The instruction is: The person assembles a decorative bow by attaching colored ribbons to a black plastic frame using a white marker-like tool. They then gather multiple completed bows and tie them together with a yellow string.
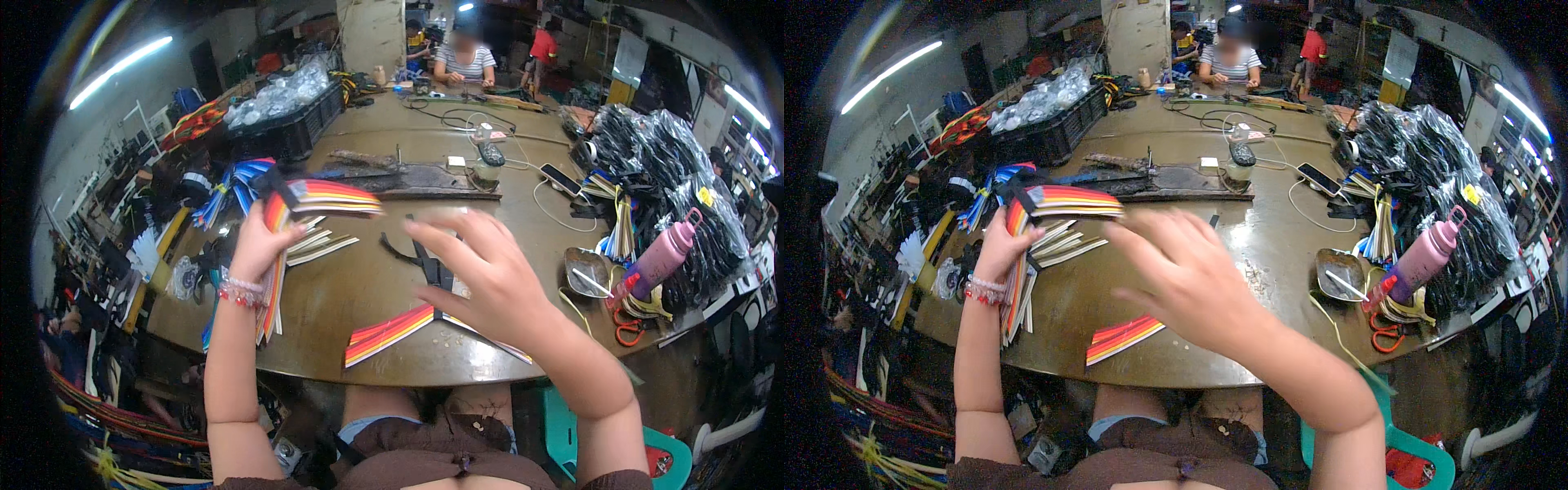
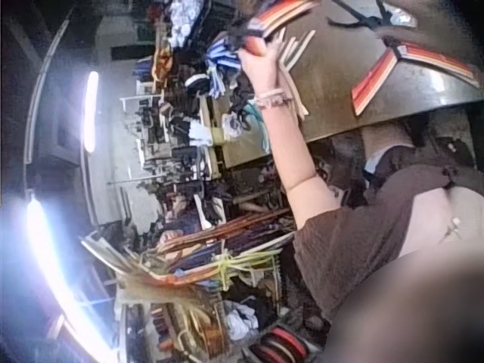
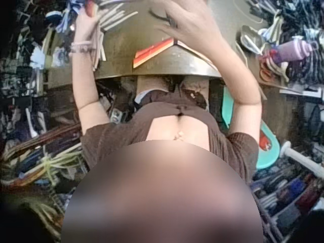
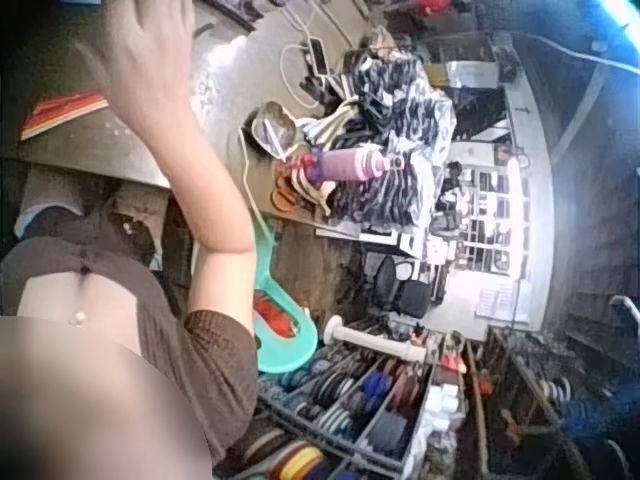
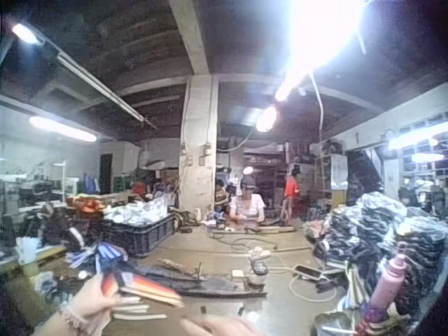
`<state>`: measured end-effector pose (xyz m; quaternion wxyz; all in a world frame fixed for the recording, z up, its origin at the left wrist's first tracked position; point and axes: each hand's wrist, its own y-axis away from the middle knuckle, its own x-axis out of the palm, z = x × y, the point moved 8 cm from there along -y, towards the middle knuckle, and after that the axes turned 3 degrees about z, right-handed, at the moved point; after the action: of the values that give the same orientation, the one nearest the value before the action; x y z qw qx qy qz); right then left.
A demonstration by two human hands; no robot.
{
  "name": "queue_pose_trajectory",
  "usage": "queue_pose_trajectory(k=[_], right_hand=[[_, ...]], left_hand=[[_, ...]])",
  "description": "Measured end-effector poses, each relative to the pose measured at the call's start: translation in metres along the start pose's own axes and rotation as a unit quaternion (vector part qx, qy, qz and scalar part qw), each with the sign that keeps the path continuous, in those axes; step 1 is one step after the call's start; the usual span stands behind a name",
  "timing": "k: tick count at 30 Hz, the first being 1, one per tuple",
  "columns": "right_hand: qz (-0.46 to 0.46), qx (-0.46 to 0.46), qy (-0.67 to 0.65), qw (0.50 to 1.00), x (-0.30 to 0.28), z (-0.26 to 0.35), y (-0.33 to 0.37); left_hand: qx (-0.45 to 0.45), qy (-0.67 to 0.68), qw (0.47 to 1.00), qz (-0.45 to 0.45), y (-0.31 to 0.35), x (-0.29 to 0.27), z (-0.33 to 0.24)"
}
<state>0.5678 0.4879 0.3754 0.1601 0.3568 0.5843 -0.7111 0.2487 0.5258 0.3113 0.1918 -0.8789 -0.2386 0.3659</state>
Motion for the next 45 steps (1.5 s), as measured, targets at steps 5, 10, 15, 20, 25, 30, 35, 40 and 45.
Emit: queue_pose_trajectory(k=[5,10,15,20,25,30,35,40,45], right_hand=[[0.239,0.064,0.070,0.966,0.067,-0.009,-0.065],[0.241,0.113,-0.119,0.957,0.099,-0.007,-0.042],[0.174,0.117,-0.149,0.966,0.094,-0.023,-0.019],[0.206,0.287,-0.194,0.915,0.077,-0.082,-0.001],[0.118,0.143,0.116,0.976,0.020,-0.105,0.001],[0.325,0.327,0.068,0.885,0.092,-0.111,0.131],[0.247,0.313,0.101,0.912,0.118,-0.094,0.195],[0.248,0.381,0.087,0.887,0.100,-0.096,0.200],[0.097,0.306,0.060,0.945,0.097,-0.049,0.189]], left_hand=[[0.006,-0.008,0.989,0.148,0.038,0.018,-0.072],[0.015,-0.031,0.963,0.268,0.070,0.046,-0.079],[0.041,0.112,0.954,0.276,0.063,0.071,-0.088],[-0.021,0.194,0.939,0.283,0.020,0.096,-0.092],[0.160,-0.001,0.980,0.118,-0.019,0.103,-0.103],[0.049,-0.087,0.948,0.304,0.078,0.197,-0.045],[0.130,-0.148,0.940,0.279,0.145,0.214,-0.021],[0.126,-0.090,0.960,0.233,0.106,0.172,-0.005],[-0.134,-0.405,0.902,-0.066,0.059,0.044,0.122]])
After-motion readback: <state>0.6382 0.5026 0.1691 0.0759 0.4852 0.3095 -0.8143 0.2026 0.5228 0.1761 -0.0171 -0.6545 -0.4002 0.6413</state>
